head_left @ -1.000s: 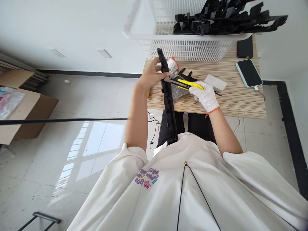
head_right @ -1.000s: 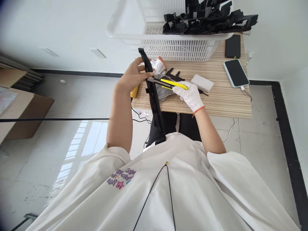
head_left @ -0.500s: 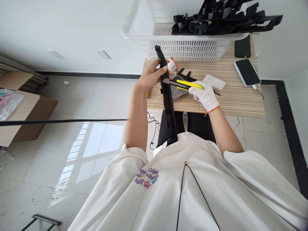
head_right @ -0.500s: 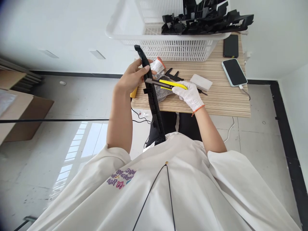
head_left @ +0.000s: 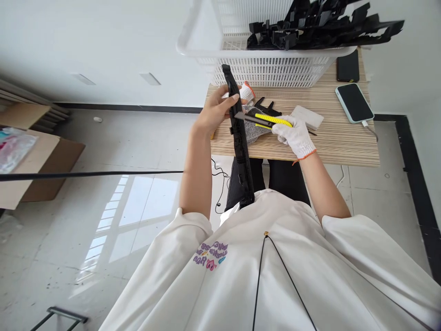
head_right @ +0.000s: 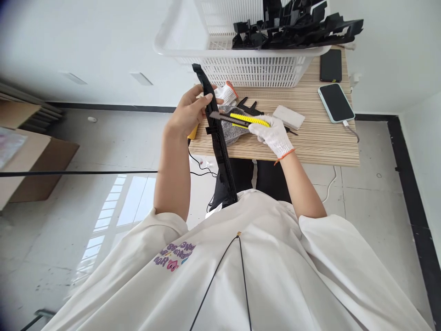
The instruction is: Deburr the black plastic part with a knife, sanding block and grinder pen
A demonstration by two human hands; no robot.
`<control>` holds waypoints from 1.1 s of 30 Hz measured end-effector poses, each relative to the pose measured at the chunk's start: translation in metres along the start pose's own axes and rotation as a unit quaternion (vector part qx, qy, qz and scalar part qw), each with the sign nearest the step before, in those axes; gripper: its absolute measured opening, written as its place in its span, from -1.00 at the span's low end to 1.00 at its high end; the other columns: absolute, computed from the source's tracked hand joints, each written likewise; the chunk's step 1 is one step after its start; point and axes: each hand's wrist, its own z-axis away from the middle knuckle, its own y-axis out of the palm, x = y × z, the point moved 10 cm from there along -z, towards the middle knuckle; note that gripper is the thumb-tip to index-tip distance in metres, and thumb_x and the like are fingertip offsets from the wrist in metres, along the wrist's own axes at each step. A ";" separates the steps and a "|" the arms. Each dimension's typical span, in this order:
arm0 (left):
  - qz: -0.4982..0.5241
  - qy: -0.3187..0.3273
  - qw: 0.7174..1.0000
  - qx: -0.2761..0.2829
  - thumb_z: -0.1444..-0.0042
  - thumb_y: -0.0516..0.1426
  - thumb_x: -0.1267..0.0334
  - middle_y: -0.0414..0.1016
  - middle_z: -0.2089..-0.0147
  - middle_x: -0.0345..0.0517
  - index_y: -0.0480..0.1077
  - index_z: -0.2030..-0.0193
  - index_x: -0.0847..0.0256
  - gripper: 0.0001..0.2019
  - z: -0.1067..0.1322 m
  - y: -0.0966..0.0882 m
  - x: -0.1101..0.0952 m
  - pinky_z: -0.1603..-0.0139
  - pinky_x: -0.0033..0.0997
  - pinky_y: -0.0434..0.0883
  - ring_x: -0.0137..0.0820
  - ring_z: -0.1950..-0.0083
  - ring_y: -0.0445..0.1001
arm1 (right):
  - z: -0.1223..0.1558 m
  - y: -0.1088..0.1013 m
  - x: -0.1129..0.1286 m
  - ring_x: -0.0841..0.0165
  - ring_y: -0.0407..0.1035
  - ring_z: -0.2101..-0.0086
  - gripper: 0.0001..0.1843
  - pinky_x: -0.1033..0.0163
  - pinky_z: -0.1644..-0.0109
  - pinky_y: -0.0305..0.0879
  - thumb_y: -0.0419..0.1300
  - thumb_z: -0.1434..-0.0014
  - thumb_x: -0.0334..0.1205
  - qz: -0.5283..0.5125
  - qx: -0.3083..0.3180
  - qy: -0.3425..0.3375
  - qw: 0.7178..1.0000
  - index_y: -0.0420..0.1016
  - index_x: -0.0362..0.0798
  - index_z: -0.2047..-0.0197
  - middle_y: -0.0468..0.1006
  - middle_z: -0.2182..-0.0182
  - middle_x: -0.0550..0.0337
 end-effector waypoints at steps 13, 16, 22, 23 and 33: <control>0.013 -0.006 1.000 -0.006 -0.12 0.34 0.16 0.62 0.10 -0.10 0.37 -0.09 0.08 -0.58 0.007 0.007 -0.007 -0.05 -0.06 0.58 -0.13 -0.01 0.64 | -0.001 -0.021 0.000 0.56 0.12 0.67 -0.71 0.37 0.66 -0.08 0.39 -0.02 0.00 -0.041 -0.093 -0.031 0.994 0.53 0.03 0.26 0.48 0.50 0.29; 0.006 0.001 1.000 -0.011 -0.01 0.38 0.31 0.62 0.10 -0.10 0.33 -0.15 0.05 -0.44 0.005 0.006 -0.007 -0.03 -0.08 0.59 -0.16 0.06 0.66 | -0.003 -0.021 -0.003 0.54 0.14 0.66 -0.73 0.37 0.67 -0.08 0.39 -0.02 0.02 -0.028 -0.091 -0.021 0.995 0.52 0.06 0.30 0.49 0.50 0.29; -0.018 -0.005 0.996 -0.082 -0.19 0.27 0.11 0.60 0.27 -0.18 0.32 -0.20 -0.02 -0.54 -0.001 -0.006 -0.008 0.12 -0.17 0.61 -0.17 0.11 0.66 | 0.002 -0.011 0.001 0.53 0.15 0.67 -0.64 0.38 0.68 -0.09 0.46 0.07 0.01 0.004 -0.054 -0.021 0.998 0.54 0.01 0.27 0.45 0.56 0.30; -0.023 -0.005 0.996 -0.084 -0.20 0.26 0.06 0.60 0.28 -0.19 0.33 -0.21 -0.02 -0.55 -0.001 -0.006 -0.008 0.12 -0.17 0.60 -0.17 0.10 0.65 | 0.003 -0.007 0.001 0.54 0.14 0.67 -0.64 0.39 0.68 -0.08 0.47 0.08 -0.02 0.005 -0.034 -0.019 0.999 0.55 -0.01 0.26 0.44 0.57 0.31; -0.050 -0.013 0.996 -0.078 -0.24 0.15 -0.23 0.57 0.31 -0.25 0.41 -0.04 0.00 -0.58 -0.006 -0.005 -0.001 -0.27 0.04 0.38 -0.20 -0.18 0.48 | 0.005 -0.004 0.004 0.54 0.18 0.63 -0.66 0.41 0.65 0.04 0.44 0.02 -0.13 0.022 -0.025 -0.009 0.999 0.57 0.00 0.16 0.40 0.57 0.35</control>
